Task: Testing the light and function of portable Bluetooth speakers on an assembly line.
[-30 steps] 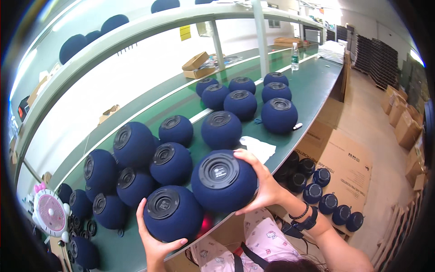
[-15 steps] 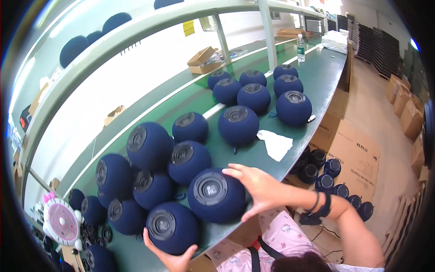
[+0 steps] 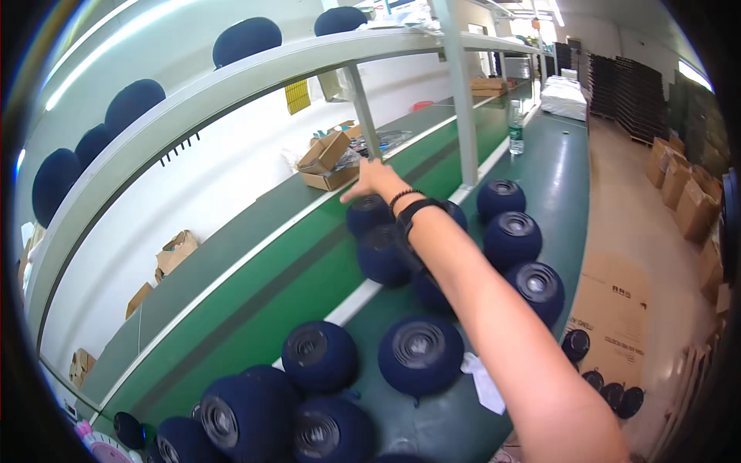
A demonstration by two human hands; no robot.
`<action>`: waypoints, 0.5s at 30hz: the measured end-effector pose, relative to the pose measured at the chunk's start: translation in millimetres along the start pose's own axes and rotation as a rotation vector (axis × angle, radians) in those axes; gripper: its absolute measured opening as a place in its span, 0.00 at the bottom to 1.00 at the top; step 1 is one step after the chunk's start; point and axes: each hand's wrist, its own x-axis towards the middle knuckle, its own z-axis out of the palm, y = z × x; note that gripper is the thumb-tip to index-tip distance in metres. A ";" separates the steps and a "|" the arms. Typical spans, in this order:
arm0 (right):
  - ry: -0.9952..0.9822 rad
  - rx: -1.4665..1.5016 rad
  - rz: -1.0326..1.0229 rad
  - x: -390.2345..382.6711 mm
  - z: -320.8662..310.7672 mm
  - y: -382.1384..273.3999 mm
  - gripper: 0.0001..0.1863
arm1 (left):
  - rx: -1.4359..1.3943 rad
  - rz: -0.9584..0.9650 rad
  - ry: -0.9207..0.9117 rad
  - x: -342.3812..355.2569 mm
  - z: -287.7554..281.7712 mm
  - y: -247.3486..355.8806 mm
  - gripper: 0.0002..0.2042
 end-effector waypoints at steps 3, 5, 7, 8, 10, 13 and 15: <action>-0.236 -0.117 0.163 24.2 41.5 -27.2 0.68 | 0.028 -0.022 0.061 -9.1 -21.1 -9.0 0.36; -0.341 -0.187 0.175 39.9 57.1 -11.5 0.70 | 0.056 -0.069 0.064 -11.8 -23.3 -27.7 0.35; -0.393 -0.209 0.173 45.5 73.4 -4.0 0.70 | 0.080 -0.093 0.078 -18.5 -25.0 -36.9 0.35; -0.423 -0.226 0.194 54.8 84.2 16.9 0.70 | 0.087 -0.106 0.067 -15.5 -19.6 -35.3 0.35; -0.364 -0.233 0.147 70.4 86.1 44.1 0.67 | 0.118 -0.129 0.061 -18.2 -17.7 -26.6 0.35; -0.348 -0.170 0.143 70.9 87.3 23.9 0.62 | 0.178 -0.142 0.078 -31.4 -31.6 -8.7 0.36; -0.293 -0.136 0.064 60.6 93.4 14.8 0.62 | 0.195 -0.130 0.080 -32.1 -35.8 -8.7 0.36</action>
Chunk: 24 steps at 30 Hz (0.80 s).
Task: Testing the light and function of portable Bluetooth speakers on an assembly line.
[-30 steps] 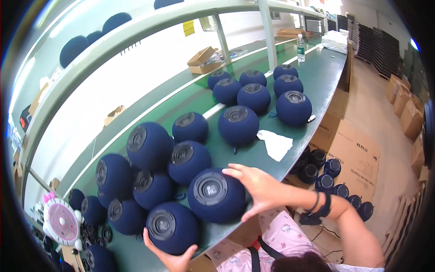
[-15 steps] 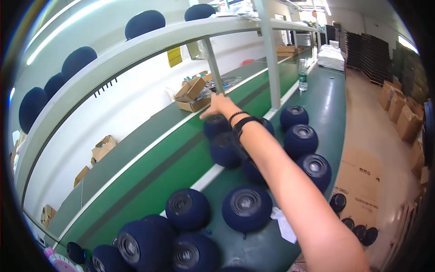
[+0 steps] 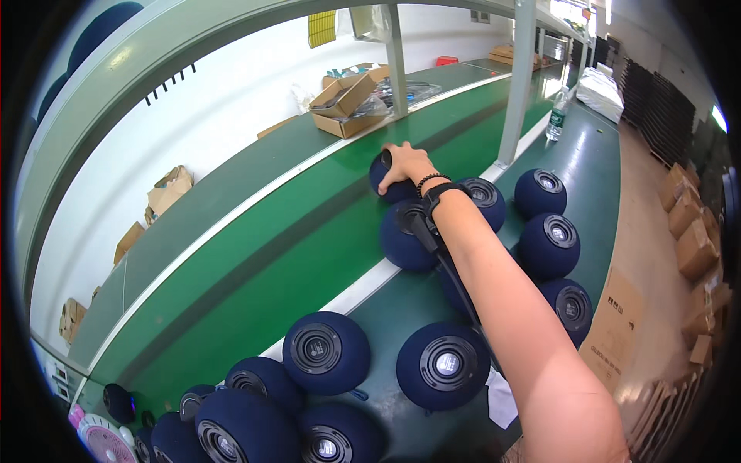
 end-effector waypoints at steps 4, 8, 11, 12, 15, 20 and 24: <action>0.216 0.099 -0.343 -35.2 -79.1 15.2 0.60 | -0.035 0.020 -0.072 4.6 -6.5 -18.2 0.36; 0.129 0.131 -0.619 -106.9 -137.2 -9.1 0.58 | -0.057 0.056 -0.132 13.3 -18.3 -30.5 0.37; 0.009 0.105 -0.642 -183.9 -166.8 -6.5 0.57 | -0.077 0.098 -0.166 12.5 -26.2 -41.3 0.37; 0.003 0.064 -0.683 -206.3 -171.9 -0.2 0.57 | -0.091 0.116 -0.179 12.3 -26.4 -46.4 0.37; 0.033 -0.024 -0.671 -262.4 -183.2 27.5 0.58 | -0.153 0.173 -0.239 12.2 -25.2 -67.6 0.37; 0.060 -0.172 -0.602 -321.4 -162.7 54.2 0.57 | -0.204 0.281 -0.277 7.0 -30.0 -87.0 0.38; 0.163 -0.015 -0.588 -314.7 -131.8 101.9 0.59 | -0.268 0.360 -0.334 7.3 -15.4 -81.8 0.38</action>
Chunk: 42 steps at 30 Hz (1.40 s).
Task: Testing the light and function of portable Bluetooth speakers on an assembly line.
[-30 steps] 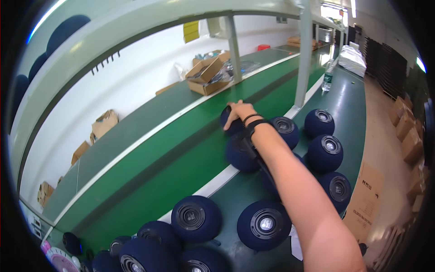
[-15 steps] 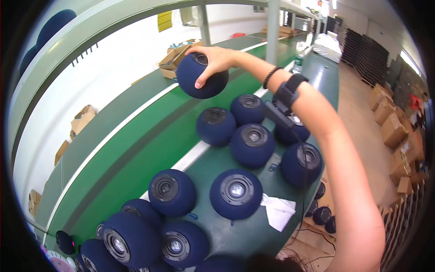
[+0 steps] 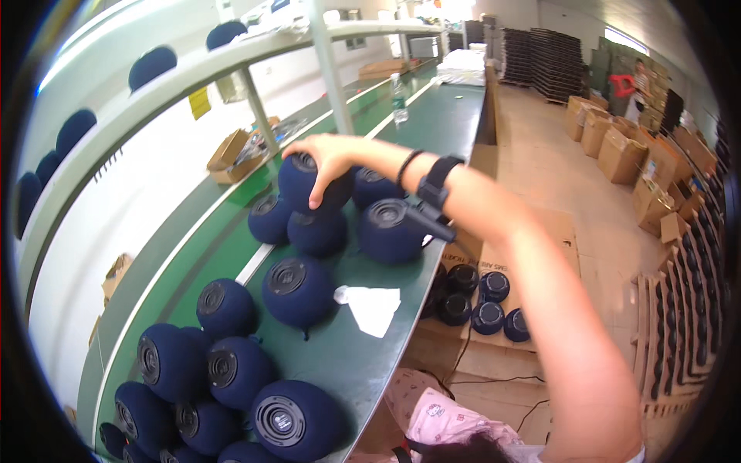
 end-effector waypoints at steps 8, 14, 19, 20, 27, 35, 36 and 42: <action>0.267 0.130 0.166 -15.8 46.5 72.5 0.62 | -0.220 0.192 -0.148 65.5 122.3 -15.7 0.39; 0.009 0.143 0.259 -17.3 44.1 54.0 0.67 | -0.333 0.225 -0.295 89.2 201.3 -14.1 0.40; 0.006 0.168 0.253 -19.8 48.5 72.7 0.70 | -0.331 0.244 -0.311 96.5 219.1 -10.9 0.41; 0.009 0.141 0.250 -20.0 49.8 71.8 0.71 | -0.329 0.250 -0.305 97.9 220.7 -9.7 0.41; 0.129 0.198 0.259 -32.1 57.5 60.6 0.72 | -0.328 0.291 -0.257 101.1 228.1 1.9 0.42; 0.515 -0.007 -0.016 -68.6 50.4 50.5 0.60 | -0.100 0.253 -0.133 78.9 141.4 19.5 0.43; 0.565 0.035 -0.033 -87.2 41.7 46.0 0.55 | -0.065 0.250 -0.116 76.2 125.5 23.2 0.43; 0.719 0.127 0.144 -183.1 60.8 79.9 0.15 | 0.039 0.297 -0.027 87.1 92.5 41.9 0.44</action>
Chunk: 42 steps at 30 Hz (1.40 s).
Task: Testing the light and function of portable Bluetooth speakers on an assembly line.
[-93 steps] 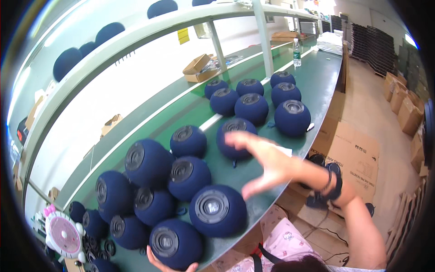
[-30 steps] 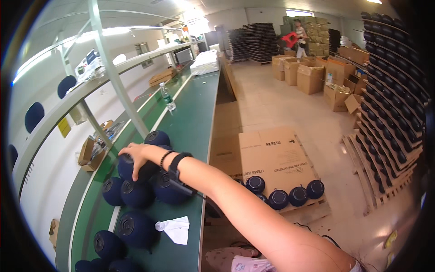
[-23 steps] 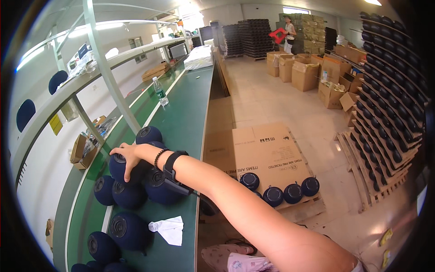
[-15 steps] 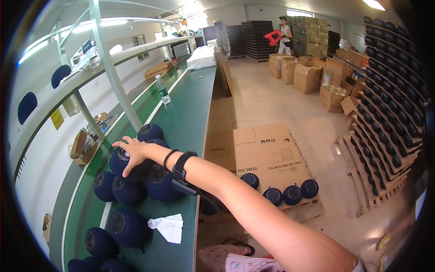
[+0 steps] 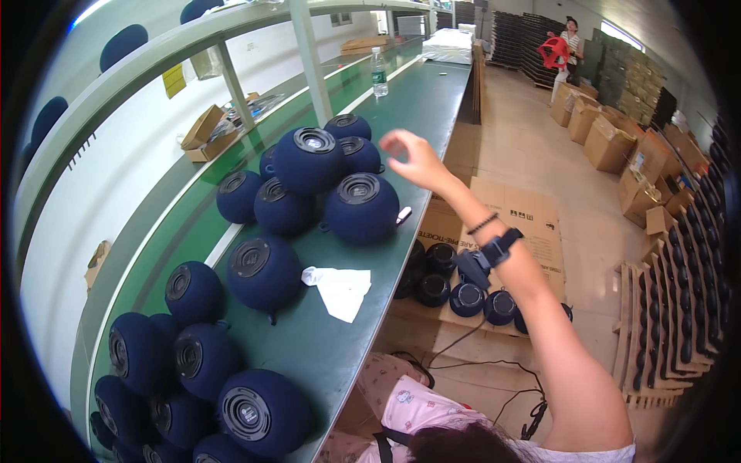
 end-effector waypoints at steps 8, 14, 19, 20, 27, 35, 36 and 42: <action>-0.287 0.054 0.226 -99.0 19.3 14.2 0.21 | 0.132 0.020 0.080 10.4 -21.5 38.2 0.45; -0.233 -0.290 0.063 -104.2 17.6 7.1 0.08 | 0.544 0.119 -0.387 24.5 -65.7 35.3 0.56; -0.157 -0.325 0.069 -133.8 23.3 20.5 0.06 | 0.449 0.057 -0.334 28.0 -46.2 29.4 0.48; -0.080 -0.260 0.019 -140.2 25.0 11.1 0.07 | 0.411 0.066 -0.317 27.4 -46.8 29.5 0.48; -0.242 0.360 -0.059 -166.9 41.8 -154.7 0.16 | 0.405 0.034 -0.293 44.1 -53.8 60.4 0.43; -0.341 0.471 -0.493 -143.4 96.4 -293.4 0.13 | -0.073 -0.842 -0.440 56.5 -91.5 47.1 0.30; -0.313 0.481 -0.490 -142.6 102.1 -301.4 0.10 | -0.078 -0.844 -0.451 63.3 -88.1 48.9 0.30; -0.465 0.324 -0.460 -147.2 104.7 -323.3 0.19 | 0.244 -0.855 -0.309 66.5 -92.6 30.6 0.35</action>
